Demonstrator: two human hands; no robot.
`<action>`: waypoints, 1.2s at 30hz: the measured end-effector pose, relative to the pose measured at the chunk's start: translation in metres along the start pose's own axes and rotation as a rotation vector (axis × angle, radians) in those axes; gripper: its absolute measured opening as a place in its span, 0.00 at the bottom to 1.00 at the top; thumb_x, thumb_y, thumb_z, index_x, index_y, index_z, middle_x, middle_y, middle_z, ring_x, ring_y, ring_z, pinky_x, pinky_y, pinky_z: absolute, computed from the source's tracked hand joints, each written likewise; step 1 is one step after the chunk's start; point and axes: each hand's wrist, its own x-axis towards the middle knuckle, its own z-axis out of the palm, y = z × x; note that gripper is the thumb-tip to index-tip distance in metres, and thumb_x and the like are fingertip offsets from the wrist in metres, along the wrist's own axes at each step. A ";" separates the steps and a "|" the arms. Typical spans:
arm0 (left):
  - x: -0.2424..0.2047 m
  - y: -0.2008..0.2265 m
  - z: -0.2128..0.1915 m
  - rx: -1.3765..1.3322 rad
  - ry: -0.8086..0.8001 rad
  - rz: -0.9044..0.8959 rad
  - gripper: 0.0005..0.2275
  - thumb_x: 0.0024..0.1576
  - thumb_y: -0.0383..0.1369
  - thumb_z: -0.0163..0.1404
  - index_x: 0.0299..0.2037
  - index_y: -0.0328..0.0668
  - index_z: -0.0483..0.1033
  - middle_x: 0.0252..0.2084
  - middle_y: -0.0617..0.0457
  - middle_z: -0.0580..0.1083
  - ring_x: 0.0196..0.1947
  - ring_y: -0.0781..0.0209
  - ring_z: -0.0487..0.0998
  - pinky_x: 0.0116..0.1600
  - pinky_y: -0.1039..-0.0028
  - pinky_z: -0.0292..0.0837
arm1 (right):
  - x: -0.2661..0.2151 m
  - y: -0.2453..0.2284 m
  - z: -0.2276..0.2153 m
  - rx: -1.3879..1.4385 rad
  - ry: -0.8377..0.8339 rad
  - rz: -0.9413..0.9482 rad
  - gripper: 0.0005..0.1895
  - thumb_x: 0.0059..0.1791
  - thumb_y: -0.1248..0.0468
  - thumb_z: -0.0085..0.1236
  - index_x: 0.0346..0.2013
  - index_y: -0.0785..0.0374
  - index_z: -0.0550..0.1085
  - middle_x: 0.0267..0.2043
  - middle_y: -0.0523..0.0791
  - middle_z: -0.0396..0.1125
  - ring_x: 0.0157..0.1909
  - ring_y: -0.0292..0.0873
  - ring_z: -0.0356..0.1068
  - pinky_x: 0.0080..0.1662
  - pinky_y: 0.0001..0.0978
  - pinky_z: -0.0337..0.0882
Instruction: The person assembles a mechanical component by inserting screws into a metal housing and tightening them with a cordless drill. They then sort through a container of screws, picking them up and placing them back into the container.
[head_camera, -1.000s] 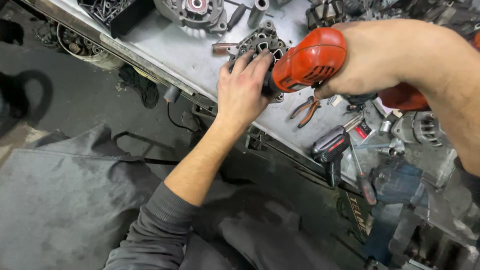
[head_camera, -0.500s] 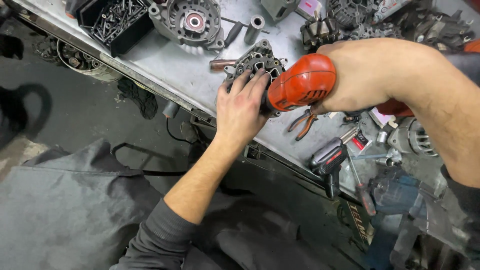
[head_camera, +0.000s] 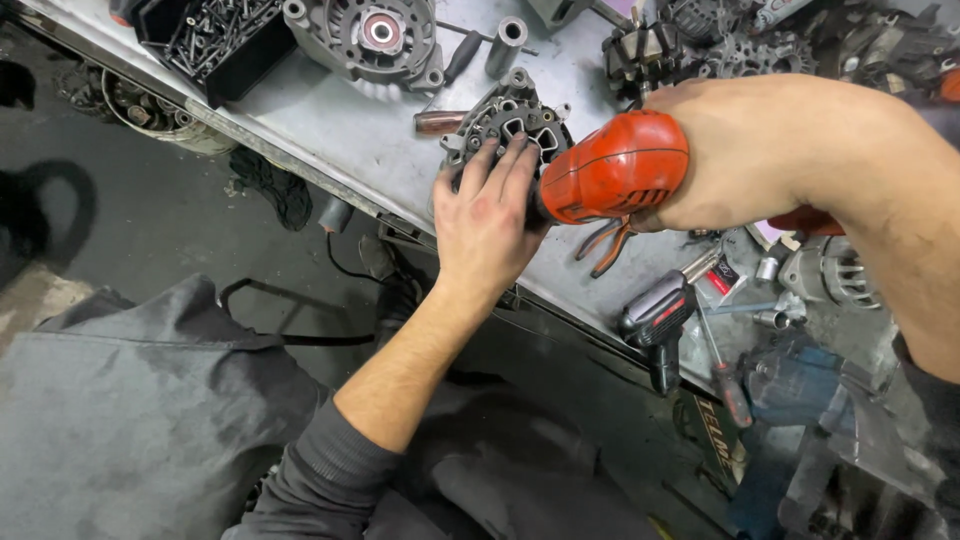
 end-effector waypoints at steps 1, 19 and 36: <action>0.000 0.000 0.001 0.003 0.004 -0.001 0.35 0.42 0.39 0.68 0.62 0.41 0.71 0.65 0.51 0.71 0.65 0.49 0.69 0.63 0.46 0.61 | -0.001 -0.002 -0.002 -0.044 -0.049 0.051 0.21 0.38 0.50 0.72 0.42 0.54 0.80 0.39 0.48 0.75 0.42 0.52 0.76 0.44 0.43 0.75; -0.002 0.001 0.003 0.022 0.015 0.000 0.34 0.44 0.39 0.67 0.63 0.42 0.71 0.66 0.50 0.71 0.66 0.49 0.69 0.64 0.46 0.60 | 0.001 0.005 0.004 -0.080 -0.024 -0.012 0.21 0.38 0.51 0.69 0.42 0.54 0.80 0.41 0.47 0.75 0.45 0.52 0.76 0.46 0.42 0.75; -0.003 0.002 0.005 0.028 0.031 -0.003 0.34 0.44 0.39 0.66 0.63 0.40 0.71 0.66 0.49 0.71 0.66 0.48 0.68 0.63 0.45 0.60 | 0.001 0.013 0.012 -0.020 0.030 -0.023 0.24 0.35 0.52 0.72 0.43 0.55 0.80 0.41 0.50 0.74 0.43 0.54 0.75 0.45 0.43 0.75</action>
